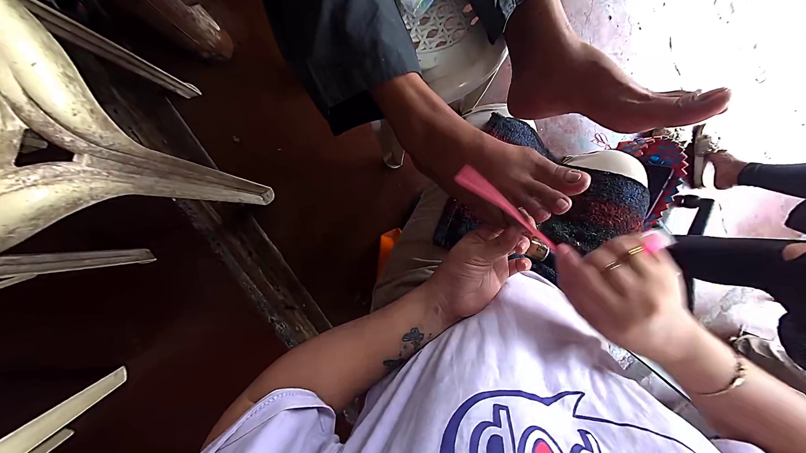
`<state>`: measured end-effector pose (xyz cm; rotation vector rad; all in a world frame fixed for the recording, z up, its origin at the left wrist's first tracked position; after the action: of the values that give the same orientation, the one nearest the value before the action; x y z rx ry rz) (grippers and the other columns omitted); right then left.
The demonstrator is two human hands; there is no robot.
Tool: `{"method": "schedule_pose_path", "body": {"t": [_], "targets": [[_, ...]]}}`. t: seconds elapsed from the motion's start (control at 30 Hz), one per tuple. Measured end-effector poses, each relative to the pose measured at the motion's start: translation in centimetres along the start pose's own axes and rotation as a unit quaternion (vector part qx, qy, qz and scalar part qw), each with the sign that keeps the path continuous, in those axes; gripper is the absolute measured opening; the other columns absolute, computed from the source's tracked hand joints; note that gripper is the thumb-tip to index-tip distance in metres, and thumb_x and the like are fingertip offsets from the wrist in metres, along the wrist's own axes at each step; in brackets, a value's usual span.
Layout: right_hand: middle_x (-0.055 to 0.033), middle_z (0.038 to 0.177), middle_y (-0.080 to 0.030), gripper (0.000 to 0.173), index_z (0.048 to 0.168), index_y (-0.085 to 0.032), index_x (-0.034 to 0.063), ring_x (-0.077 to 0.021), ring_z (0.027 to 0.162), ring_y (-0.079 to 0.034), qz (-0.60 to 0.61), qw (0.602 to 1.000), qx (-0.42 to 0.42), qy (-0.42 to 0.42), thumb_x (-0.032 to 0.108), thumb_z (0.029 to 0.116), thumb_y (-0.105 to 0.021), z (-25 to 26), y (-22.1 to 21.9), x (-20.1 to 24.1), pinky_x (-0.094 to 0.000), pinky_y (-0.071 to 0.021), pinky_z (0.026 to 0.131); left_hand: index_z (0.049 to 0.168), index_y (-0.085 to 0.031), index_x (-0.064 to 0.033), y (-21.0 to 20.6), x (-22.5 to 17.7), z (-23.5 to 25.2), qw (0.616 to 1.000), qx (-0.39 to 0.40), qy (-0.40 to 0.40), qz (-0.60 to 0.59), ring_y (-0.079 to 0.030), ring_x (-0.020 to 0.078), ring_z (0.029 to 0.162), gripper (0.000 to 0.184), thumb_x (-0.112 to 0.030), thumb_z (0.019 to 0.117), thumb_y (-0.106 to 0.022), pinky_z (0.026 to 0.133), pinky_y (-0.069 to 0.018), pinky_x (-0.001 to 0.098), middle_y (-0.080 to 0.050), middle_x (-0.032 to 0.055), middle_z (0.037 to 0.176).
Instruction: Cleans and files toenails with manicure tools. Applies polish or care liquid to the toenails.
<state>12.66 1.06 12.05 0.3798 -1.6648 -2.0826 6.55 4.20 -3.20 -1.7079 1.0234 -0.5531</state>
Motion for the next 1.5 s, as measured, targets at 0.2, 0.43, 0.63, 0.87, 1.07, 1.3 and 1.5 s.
{"method": "schedule_pose_path", "body": {"t": [0.2, 0.43, 0.63, 0.87, 1.07, 1.3, 1.5], "targets": [[-0.0096, 0.073, -0.063, 0.015, 0.103, -0.072, 0.0022, -0.0253, 0.07, -0.059, 0.034, 0.998, -0.036, -0.04, 0.01, 0.1006, -0.059, -0.8, -0.6, 0.5, -0.0355, -0.0457, 0.064, 0.106, -0.067, -0.0156, -0.1, 0.0, -0.2, 1.0, -0.003, -0.003, 0.003, -0.064, 0.0107, 0.091, 0.02, -0.005, 0.1031, -0.051, 0.083, -0.0547, 0.0282, -0.067, 0.0007, 0.104], [-0.0075, 0.077, -0.065, 0.015, 0.108, -0.074, 0.0077, -0.0208, 0.077, -0.06, 0.101, 0.988, -0.098, -0.056, 0.013, 0.0997, -0.063, -0.7, 0.5, -0.8, -0.0316, -0.0483, 0.074, 0.11, -0.067, -0.0109, -0.2, -0.5, -1.6, 0.999, 0.004, -0.017, -0.032, -0.066, 0.0132, 0.09, 0.022, -0.015, 0.1065, -0.045, 0.083, -0.0554, 0.0299, -0.068, 0.0045, 0.106], [-0.0107, 0.08, -0.064, 0.017, 0.11, -0.077, 0.0128, -0.0269, 0.081, -0.063, 0.061, 0.995, -0.07, -0.045, 0.015, 0.0998, -0.064, -0.8, -1.3, -2.4, -0.0395, -0.0494, 0.071, 0.097, -0.066, -0.0096, 1.4, -0.5, -2.0, 0.991, -0.122, -0.017, -0.053, -0.065, 0.0126, 0.078, 0.029, -0.008, 0.1077, -0.04, 0.075, -0.0566, 0.0271, -0.067, 0.0046, 0.091], [-0.0105, 0.084, -0.06, 0.016, 0.112, -0.076, 0.0132, -0.026, 0.082, -0.058, 0.045, 0.993, -0.106, -0.02, 0.013, 0.0991, -0.066, -1.6, -0.7, -2.7, -0.0378, -0.0475, 0.075, 0.098, -0.066, -0.0105, 1.5, -0.4, -1.6, 0.993, -0.113, -0.018, -0.039, -0.066, 0.0123, 0.079, 0.027, -0.008, 0.1076, -0.041, 0.073, -0.0564, 0.0262, -0.068, 0.0044, 0.092], [-0.0106, 0.088, -0.054, 0.016, 0.115, -0.07, 0.0122, -0.0254, 0.084, -0.055, 0.047, 0.987, -0.155, -0.011, 0.016, 0.0993, -0.066, -2.9, -1.7, -4.1, -0.0375, -0.0467, 0.079, 0.099, -0.065, -0.0122, 1.2, -0.5, -1.4, 0.996, -0.086, -0.022, -0.025, -0.063, 0.0108, 0.079, 0.027, -0.009, 0.1083, -0.039, 0.074, -0.0548, 0.0253, -0.066, 0.0025, 0.093], [-0.0148, 0.087, -0.061, 0.017, 0.113, -0.073, 0.0071, -0.0303, 0.084, -0.06, 0.002, 0.982, -0.181, -0.055, 0.014, 0.0992, -0.066, -3.2, -2.5, -6.7, -0.0416, -0.0483, 0.073, 0.105, -0.065, -0.0087, 1.5, -0.5, -1.4, 0.994, -0.1, -0.018, -0.042, -0.064, 0.0127, 0.076, 0.02, -0.007, 0.1061, -0.045, 0.073, -0.0568, 0.0268, -0.065, 0.0054, 0.091], [-0.0148, 0.088, -0.064, 0.015, 0.112, -0.072, 0.0095, -0.0307, 0.084, -0.063, 0.014, 0.985, -0.165, -0.056, 0.015, 0.101, -0.062, -3.1, -4.2, -6.7, -0.0425, -0.051, 0.073, 0.103, -0.064, -0.0085, 1.5, -0.6, -1.2, 0.993, -0.111, -0.025, -0.028, -0.064, 0.0126, 0.075, 0.02, -0.004, 0.1056, -0.045, 0.073, -0.0569, 0.0265, -0.065, 0.0053, 0.09]]}}
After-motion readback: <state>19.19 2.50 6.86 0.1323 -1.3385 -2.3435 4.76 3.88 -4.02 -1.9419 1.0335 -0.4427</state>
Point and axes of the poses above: each hand's wrist, its own z-axis towards the middle knuckle, its own y-axis out of the back of the hand, x = y × z, the point moved 10 cm from there along z, towards the middle knuckle
